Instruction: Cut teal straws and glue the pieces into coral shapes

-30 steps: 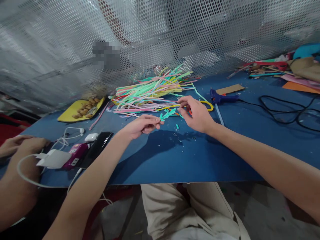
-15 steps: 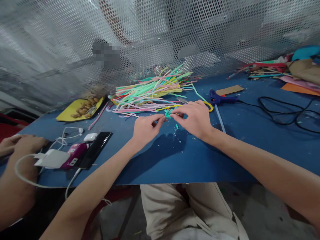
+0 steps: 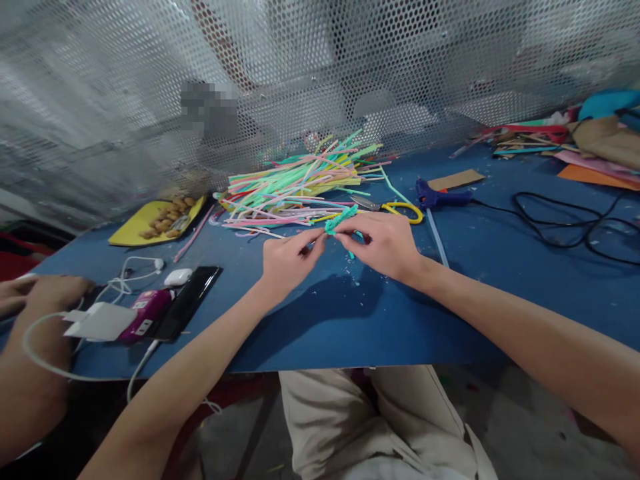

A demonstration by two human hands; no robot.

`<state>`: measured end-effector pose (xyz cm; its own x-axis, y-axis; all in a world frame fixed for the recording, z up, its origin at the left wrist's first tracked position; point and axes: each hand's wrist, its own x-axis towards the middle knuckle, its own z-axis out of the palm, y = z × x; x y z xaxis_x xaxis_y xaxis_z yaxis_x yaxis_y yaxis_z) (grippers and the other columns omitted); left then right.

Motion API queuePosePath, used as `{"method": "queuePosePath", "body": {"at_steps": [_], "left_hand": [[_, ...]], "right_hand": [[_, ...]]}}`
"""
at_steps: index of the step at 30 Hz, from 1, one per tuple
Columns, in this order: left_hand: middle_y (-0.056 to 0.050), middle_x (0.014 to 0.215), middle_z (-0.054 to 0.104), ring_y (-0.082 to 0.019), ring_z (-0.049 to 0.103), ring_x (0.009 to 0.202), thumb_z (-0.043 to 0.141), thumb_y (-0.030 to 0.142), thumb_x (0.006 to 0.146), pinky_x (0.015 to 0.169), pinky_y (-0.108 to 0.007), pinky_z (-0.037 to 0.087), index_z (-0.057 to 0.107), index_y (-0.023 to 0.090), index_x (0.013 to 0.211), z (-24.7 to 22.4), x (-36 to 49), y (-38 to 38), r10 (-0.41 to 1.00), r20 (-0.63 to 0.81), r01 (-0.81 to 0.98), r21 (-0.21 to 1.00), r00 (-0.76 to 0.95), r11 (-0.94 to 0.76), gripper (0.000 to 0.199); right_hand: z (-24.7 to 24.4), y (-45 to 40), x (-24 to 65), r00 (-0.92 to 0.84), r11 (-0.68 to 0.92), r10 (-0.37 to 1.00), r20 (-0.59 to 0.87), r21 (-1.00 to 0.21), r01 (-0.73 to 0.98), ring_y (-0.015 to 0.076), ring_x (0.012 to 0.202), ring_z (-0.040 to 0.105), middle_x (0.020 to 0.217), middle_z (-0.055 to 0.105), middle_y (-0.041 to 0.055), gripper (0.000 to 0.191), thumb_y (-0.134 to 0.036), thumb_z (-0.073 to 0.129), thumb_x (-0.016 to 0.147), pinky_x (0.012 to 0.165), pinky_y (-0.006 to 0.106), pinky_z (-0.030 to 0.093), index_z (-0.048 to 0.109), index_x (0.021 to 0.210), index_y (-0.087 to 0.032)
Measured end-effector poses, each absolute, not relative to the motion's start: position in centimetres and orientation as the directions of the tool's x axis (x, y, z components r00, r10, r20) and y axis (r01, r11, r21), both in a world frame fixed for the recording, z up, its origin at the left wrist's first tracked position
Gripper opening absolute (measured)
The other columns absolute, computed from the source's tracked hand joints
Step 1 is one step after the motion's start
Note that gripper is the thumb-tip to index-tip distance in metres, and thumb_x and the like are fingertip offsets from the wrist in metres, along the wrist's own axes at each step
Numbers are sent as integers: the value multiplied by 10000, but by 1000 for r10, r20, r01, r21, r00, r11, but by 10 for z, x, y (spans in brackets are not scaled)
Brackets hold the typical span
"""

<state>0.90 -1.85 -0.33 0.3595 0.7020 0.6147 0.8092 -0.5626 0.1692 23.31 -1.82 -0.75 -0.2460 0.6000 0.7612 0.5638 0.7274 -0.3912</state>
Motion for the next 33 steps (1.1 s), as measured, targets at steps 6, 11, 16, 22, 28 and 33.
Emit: {"method": "queuePosePath", "body": {"at_steps": [6, 11, 16, 22, 28, 33], "left_hand": [[-51, 911, 814, -177, 722, 720, 582, 444, 977, 663, -270, 425, 807, 282, 1086, 3, 12, -24, 764, 561, 798, 276, 318, -536, 298], [-65, 897, 809, -183, 710, 727, 586, 469, 970, 693, -288, 433, 804, 261, 1059, 5, 13, -26, 806, 506, 778, 354, 307, -519, 315], [-63, 875, 801, -188, 708, 719, 547, 420, 1002, 677, -295, 428, 801, 249, 1069, 5, 16, -28, 778, 529, 786, 295, 339, -543, 314], [-20, 832, 783, -120, 635, 512, 514, 462, 1017, 600, -260, 478, 764, 217, 1036, 12, 16, -25, 866, 329, 621, 604, 377, -500, 351], [-67, 942, 764, -162, 696, 837, 605, 416, 983, 802, -265, 511, 772, 208, 951, 11, -2, -3, 580, 63, 440, 587, 812, -680, 268], [-101, 1048, 724, -189, 676, 981, 489, 400, 1046, 936, -313, 505, 757, 192, 1044, 0, 1, 2, 561, 122, 446, 479, 819, -756, 339]], "right_hand": [[-4, -22, 234, -249, 708, 621, 743, -394, 586, 141, 605, 597, 813, 774, -16, 151, -378, 662, 935, 668, 311, 484, 775, 933, -278], [-2, -24, 235, -252, 723, 591, 766, -364, 587, 133, 571, 586, 780, 768, -14, 140, -370, 677, 922, 640, 302, 481, 761, 900, -259], [-2, -23, 235, -255, 750, 538, 804, -318, 580, 148, 615, 619, 810, 779, -1, 116, -340, 687, 920, 664, 309, 506, 759, 940, -251], [2, -24, 242, -236, 740, 522, 819, -298, 603, 168, 650, 645, 783, 755, 4, 81, -314, 669, 914, 688, 338, 520, 715, 866, -267], [3, -10, 266, 80, 651, 529, 845, -464, 601, 170, 605, 571, 791, 673, 23, 75, -331, 609, 942, 614, 363, 497, 610, 893, -274], [1, 4, 273, 52, 651, 574, 817, -494, 576, 150, 564, 532, 711, 619, -3, 64, -277, 639, 893, 591, 341, 468, 585, 868, -253]]}}
